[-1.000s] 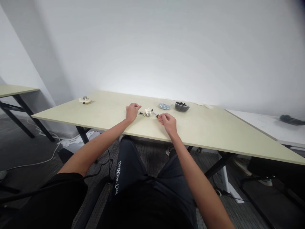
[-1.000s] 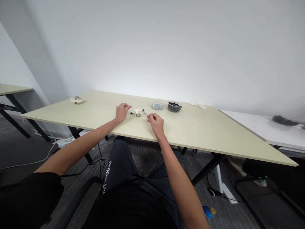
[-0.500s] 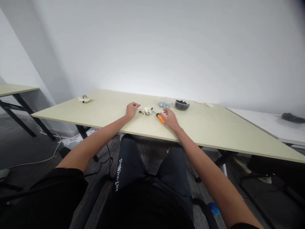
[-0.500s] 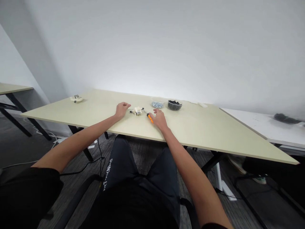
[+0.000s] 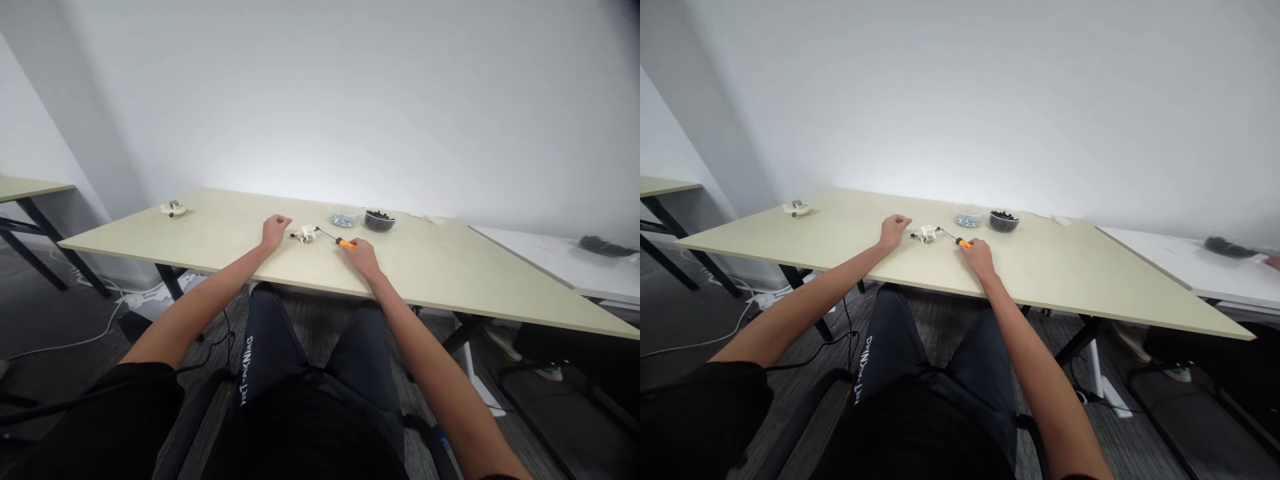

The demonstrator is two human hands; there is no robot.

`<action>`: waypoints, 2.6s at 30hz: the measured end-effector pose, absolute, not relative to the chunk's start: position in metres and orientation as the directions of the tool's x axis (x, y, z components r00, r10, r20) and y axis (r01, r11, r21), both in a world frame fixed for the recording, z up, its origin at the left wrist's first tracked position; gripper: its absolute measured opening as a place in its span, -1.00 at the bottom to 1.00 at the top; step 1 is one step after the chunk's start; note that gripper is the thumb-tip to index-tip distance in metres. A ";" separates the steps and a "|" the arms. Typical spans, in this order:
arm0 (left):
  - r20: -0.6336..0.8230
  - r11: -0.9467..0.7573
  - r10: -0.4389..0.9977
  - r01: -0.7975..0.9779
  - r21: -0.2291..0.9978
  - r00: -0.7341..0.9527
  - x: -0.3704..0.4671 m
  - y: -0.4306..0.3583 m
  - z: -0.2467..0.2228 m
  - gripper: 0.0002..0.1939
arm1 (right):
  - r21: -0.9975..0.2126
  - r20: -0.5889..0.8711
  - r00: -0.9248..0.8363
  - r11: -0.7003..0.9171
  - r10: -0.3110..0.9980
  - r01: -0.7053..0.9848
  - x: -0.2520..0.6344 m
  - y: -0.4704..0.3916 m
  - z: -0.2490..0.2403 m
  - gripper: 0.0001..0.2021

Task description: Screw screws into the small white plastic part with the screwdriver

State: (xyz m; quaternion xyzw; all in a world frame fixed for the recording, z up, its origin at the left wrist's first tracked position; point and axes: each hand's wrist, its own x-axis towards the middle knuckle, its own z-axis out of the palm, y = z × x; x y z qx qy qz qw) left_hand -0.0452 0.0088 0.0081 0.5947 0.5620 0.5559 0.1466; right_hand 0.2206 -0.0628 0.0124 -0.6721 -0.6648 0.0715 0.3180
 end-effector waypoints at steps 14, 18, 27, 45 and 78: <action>0.518 -0.339 0.821 0.524 0.781 -0.242 -0.046 0.012 0.005 -0.81 | -0.545 0.303 0.127 0.062 0.944 0.836 0.221 -0.065 0.012 -0.71; 0.514 -0.334 0.823 0.525 0.782 -0.241 -0.046 0.012 0.005 -0.81 | -0.545 0.305 0.123 0.067 0.944 0.836 0.221 -0.065 0.012 -0.71; 0.516 -0.329 0.821 0.535 0.778 -0.245 -0.045 0.010 0.006 -0.81 | -0.555 0.321 0.122 0.082 0.939 0.827 0.222 -0.067 0.012 -0.70; 0.518 -0.331 0.818 0.534 0.778 -0.249 -0.044 0.007 0.007 -0.82 | -0.577 0.302 0.142 0.062 0.943 0.814 0.221 -0.069 0.014 -0.70; 0.538 -0.372 0.811 0.505 0.779 -0.232 -0.042 0.005 0.006 -0.82 | -0.614 0.284 0.133 0.073 0.950 0.786 0.224 -0.070 0.014 -0.69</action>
